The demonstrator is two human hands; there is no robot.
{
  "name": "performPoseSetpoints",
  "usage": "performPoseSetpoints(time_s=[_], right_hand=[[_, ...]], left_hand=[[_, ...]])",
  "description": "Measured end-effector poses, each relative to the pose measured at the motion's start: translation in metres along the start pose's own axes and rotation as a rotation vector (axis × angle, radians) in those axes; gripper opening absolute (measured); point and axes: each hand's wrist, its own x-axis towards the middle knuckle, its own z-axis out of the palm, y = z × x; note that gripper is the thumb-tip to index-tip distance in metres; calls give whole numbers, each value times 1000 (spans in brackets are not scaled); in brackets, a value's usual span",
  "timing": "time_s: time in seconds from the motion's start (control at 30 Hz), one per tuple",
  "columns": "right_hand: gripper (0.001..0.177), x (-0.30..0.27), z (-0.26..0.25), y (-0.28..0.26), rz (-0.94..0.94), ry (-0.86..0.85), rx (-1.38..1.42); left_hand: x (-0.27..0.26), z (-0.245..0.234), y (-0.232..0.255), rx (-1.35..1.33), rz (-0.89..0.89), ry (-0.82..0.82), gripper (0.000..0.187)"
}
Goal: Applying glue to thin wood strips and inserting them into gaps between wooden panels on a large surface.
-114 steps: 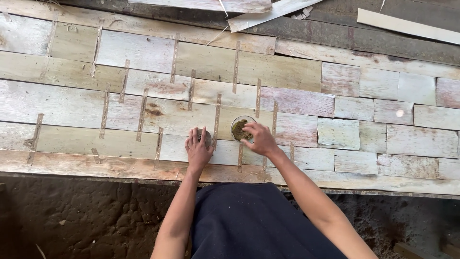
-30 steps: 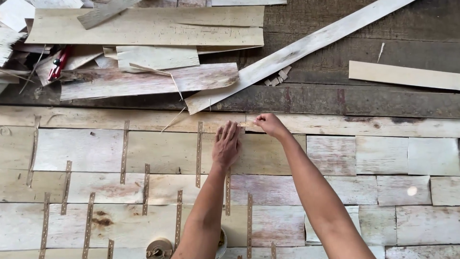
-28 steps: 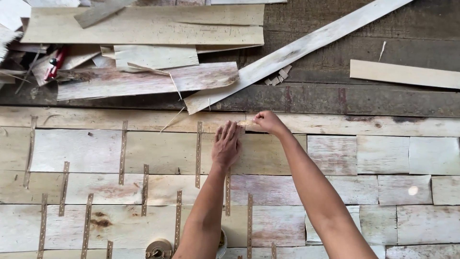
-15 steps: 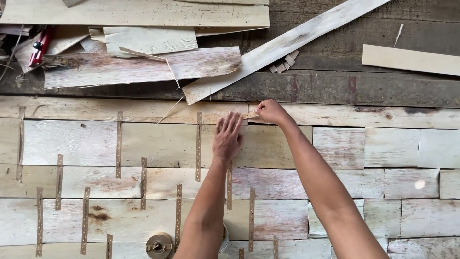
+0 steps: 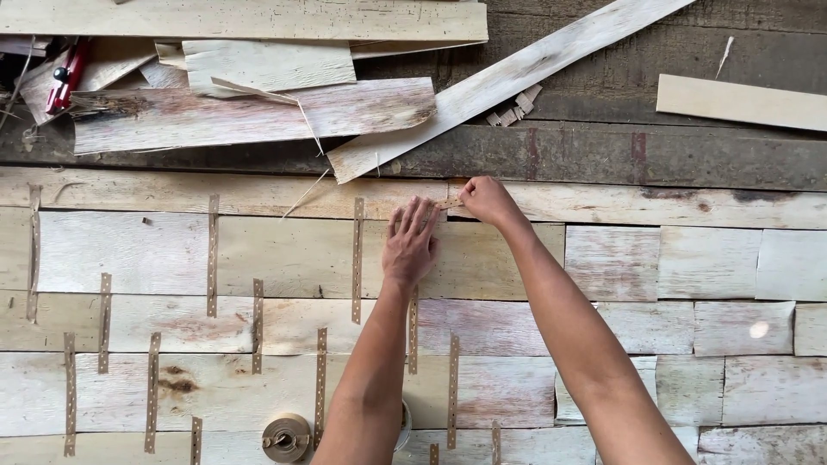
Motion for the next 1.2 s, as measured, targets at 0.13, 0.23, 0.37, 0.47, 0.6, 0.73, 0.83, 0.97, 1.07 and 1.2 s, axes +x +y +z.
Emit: performPoseSetpoints(time_s=[0.13,0.23,0.37,0.47,0.6,0.73,0.83,0.97,1.07,1.2], right_hand=[[26,-4,3,-4,13,19,3],[21,-7,9,-2,-32,94,-56],[22,1,17,14,-43,206,-71],[28,-1,28,28,-129,324,-133],[22,-26,44,19,-442,488,-303],[65,-68,69,7,-516,342,-589],[72,-68,78,11,-492,266,-740],[71,-67,85,11,-483,304,-712],[71,-63,87,17,-452,308,-713],[71,-59,87,18,-361,301,-708]], left_hand=[[1,10,-1,1,-3,63,62],[1,18,-3,2,4,115,64],[1,16,-4,15,8,97,64],[0,16,-3,11,6,82,63],[3,23,-4,28,2,73,63],[3,25,-3,63,10,63,64],[4,26,-5,107,20,61,60],[2,36,-6,89,28,97,65],[3,34,-5,60,18,113,70],[4,21,-1,49,-13,5,71]])
